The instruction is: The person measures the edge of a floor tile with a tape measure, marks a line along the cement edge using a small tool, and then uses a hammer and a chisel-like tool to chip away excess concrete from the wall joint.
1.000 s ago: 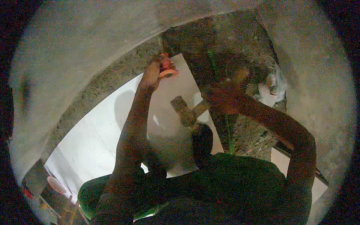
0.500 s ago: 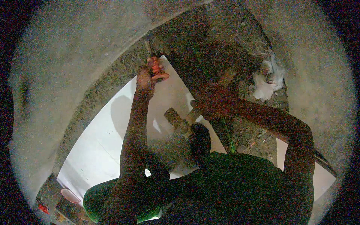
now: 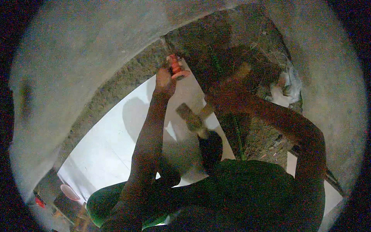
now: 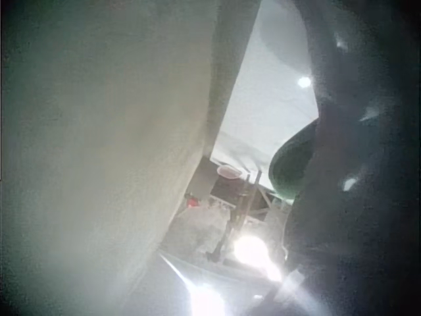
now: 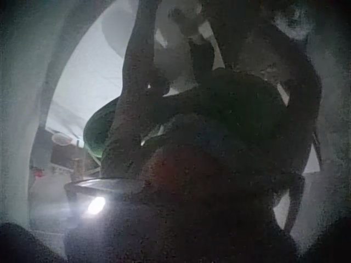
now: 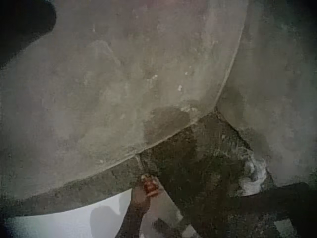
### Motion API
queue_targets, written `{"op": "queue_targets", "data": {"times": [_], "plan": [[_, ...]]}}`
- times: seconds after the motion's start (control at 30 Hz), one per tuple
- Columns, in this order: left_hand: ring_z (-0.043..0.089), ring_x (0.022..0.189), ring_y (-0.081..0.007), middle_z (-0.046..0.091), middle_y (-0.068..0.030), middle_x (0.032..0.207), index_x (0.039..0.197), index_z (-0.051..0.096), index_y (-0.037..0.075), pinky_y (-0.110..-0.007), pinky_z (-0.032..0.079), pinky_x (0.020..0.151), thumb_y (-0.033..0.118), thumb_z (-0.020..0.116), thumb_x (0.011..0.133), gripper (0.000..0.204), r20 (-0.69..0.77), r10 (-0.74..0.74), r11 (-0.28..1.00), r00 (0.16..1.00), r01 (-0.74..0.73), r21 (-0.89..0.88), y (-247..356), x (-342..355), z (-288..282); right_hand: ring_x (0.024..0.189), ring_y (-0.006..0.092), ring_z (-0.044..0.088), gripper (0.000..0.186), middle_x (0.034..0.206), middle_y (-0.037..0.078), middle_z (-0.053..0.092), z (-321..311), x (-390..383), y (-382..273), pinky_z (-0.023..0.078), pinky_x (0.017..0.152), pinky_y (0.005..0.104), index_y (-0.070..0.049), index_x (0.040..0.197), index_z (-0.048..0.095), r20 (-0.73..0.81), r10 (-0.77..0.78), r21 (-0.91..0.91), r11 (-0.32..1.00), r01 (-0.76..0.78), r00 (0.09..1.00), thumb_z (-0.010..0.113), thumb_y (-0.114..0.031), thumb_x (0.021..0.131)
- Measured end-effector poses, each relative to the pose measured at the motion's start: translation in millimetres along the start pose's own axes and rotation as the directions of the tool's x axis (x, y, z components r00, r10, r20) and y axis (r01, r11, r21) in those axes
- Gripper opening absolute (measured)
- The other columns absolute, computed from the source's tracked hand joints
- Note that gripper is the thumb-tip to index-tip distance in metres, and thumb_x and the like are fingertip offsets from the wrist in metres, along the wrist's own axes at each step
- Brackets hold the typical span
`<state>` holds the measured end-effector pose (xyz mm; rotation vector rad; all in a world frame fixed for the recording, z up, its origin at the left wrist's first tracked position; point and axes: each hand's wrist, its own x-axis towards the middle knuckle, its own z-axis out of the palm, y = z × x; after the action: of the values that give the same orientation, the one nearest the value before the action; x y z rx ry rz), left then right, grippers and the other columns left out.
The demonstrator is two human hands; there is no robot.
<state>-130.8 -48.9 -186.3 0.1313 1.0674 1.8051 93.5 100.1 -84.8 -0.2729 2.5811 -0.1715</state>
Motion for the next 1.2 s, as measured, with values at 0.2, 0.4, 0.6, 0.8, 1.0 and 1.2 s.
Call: {"op": "queue_targets", "data": {"times": [0.2,0.4,0.6,0.8,1.0,1.2], "plan": [[0.064,0.087,-0.0215,0.058,-0.0097,0.102,0.125,0.051,0.001,-0.039,0.065,0.078,0.030,0.051,0.109,0.033,-0.003,-0.040,0.992,0.999,0.039,-0.117,2.3,2.5,7.5,0.105,0.0320,0.066,0.062,0.100,0.008,0.065,-9.3,16.6,39.0,0.055,0.087,0.0516,-0.016,0.119,0.064,-0.195,-0.359,-0.202,0.925,0.321,0.913,0.081,-0.048,0.068],[0.063,0.088,-0.0192,0.058,-0.0072,0.102,0.122,0.054,0.004,-0.039,0.061,0.085,0.019,0.055,0.107,0.022,0.044,-0.027,0.984,0.999,0.034,-0.178,-1.0,8.4,-6.5,0.105,0.0380,0.065,0.069,0.112,0.012,0.068,0.0,9.4,29.6,0.052,0.092,0.0553,-0.012,0.125,0.063,-0.204,0.138,-0.012,0.990,-0.143,0.969,0.080,-0.053,0.071],[0.058,0.081,-0.0159,0.054,-0.0046,0.097,0.122,0.052,0.006,-0.038,0.060,0.084,0.010,0.057,0.104,0.019,-0.001,-0.040,0.989,0.999,0.039,-0.146,-7.3,11.9,2.8,0.112,0.0371,0.063,0.078,0.117,0.014,0.067,-27.7,21.3,33.3,0.050,0.098,0.0571,-0.014,0.131,0.062,0.025,0.266,0.093,0.959,-0.267,0.964,0.078,-0.062,0.071],[0.062,0.073,-0.0189,0.053,-0.0047,0.089,0.118,0.051,0.008,-0.035,0.061,0.069,0.035,0.056,0.107,0.030,0.006,-0.110,0.964,0.994,0.108,-0.243,-1.6,18.8,18.2,0.105,0.0360,0.064,0.077,0.110,0.012,0.068,11.9,-1.7,39.2,0.050,0.089,0.0563,-0.017,0.131,0.062,-0.438,-0.284,-0.090,0.958,0.273,0.853,0.080,-0.061,0.071],[0.063,0.073,-0.0191,0.057,-0.0055,0.091,0.117,0.053,0.008,-0.033,0.061,0.069,0.034,0.055,0.107,0.028,0.074,0.077,0.988,0.994,-0.066,-0.137,-9.0,17.1,-7.2,0.104,0.0351,0.064,0.082,0.118,0.012,0.066,9.8,16.2,37.3,0.049,0.090,0.0566,-0.019,0.132,0.063,0.096,0.285,-0.127,0.954,-0.272,0.954,0.081,-0.064,0.066],[0.061,0.078,-0.0177,0.058,-0.0048,0.095,0.121,0.055,0.009,-0.040,0.058,0.081,0.038,0.055,0.107,0.032,0.052,-0.076,0.948,0.996,0.089,-0.307,-15.0,-17.4,-35.1,0.104,0.0323,0.066,0.078,0.115,0.013,0.066,-4.3,3.9,-5.3,0.052,0.088,0.0553,-0.019,0.133,0.063,-0.122,-0.031,-0.005,1.000,0.031,0.992,0.081,-0.059,0.068]]}}
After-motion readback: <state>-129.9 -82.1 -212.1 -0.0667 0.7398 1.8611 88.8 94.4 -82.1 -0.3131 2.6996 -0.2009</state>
